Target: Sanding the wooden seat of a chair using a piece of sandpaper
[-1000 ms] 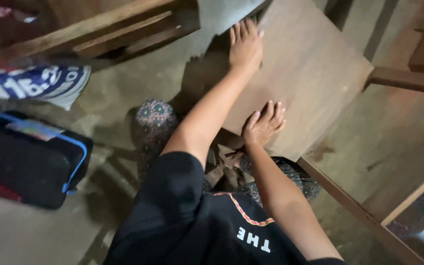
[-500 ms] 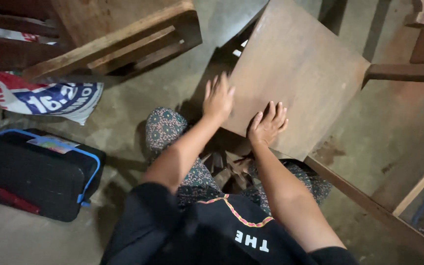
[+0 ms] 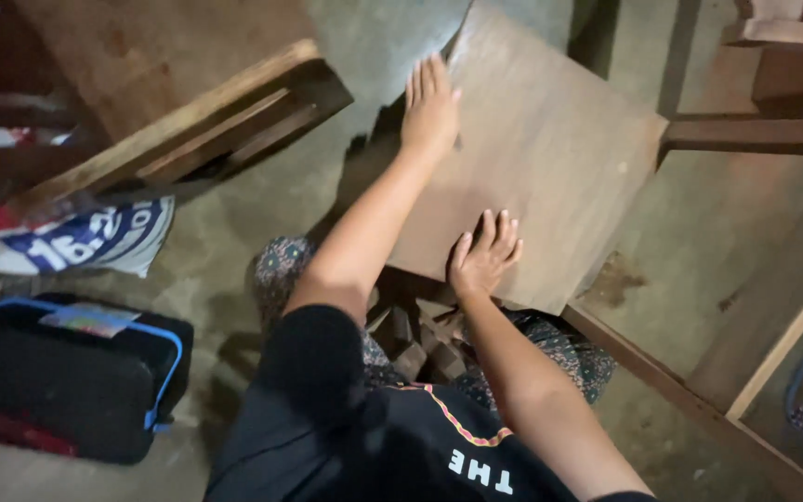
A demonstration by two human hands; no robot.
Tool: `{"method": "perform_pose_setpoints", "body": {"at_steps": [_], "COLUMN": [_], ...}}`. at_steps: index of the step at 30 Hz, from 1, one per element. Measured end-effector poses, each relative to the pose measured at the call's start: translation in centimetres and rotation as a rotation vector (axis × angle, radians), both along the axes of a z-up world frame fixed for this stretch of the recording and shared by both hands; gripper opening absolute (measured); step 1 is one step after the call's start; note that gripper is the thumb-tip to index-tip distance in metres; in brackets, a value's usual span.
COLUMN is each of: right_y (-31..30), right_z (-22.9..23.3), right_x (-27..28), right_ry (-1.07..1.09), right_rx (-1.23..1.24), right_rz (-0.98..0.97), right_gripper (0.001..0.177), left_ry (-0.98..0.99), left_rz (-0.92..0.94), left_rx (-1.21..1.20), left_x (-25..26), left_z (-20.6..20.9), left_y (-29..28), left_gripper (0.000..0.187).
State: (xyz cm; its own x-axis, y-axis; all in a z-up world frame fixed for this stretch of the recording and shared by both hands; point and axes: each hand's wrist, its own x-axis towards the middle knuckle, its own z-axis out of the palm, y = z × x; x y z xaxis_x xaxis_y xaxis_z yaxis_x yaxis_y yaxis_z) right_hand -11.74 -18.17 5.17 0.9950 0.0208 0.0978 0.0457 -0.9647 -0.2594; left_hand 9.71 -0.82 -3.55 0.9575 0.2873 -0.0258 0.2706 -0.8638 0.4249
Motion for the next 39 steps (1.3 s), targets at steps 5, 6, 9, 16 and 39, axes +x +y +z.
{"method": "perform_pose_setpoints", "body": {"at_steps": [5, 6, 9, 16, 39], "right_y": [-0.4, -0.3, -0.4, -0.2, -0.4], "right_z": [-0.3, -0.3, -0.5, -0.5, -0.1], "right_x": [0.3, 0.1, 0.0, -0.2, 0.1], "right_ry": [0.001, -0.005, -0.026, -0.078, 0.011], "right_rx": [0.019, 0.021, 0.004, 0.016, 0.011], "right_rz": [0.006, 0.027, 0.024, 0.029, 0.009], "right_gripper": [0.058, 0.057, 0.057, 0.055, 0.059], "left_ry": [0.050, 0.068, 0.123, 0.017, 0.128], "left_rz": [0.015, 0.009, -0.069, -0.104, -0.430], "left_rx": [0.072, 0.071, -0.078, 0.269, 0.297], "left_x": [9.3, 9.9, 8.9, -7.2, 2.0], "left_z": [-0.8, -0.3, 1.7, 3.9, 10.2], "left_y": [-0.8, -0.4, 0.6, 0.9, 1.0], "left_gripper": [0.082, 0.080, 0.075, 0.091, 0.075]}}
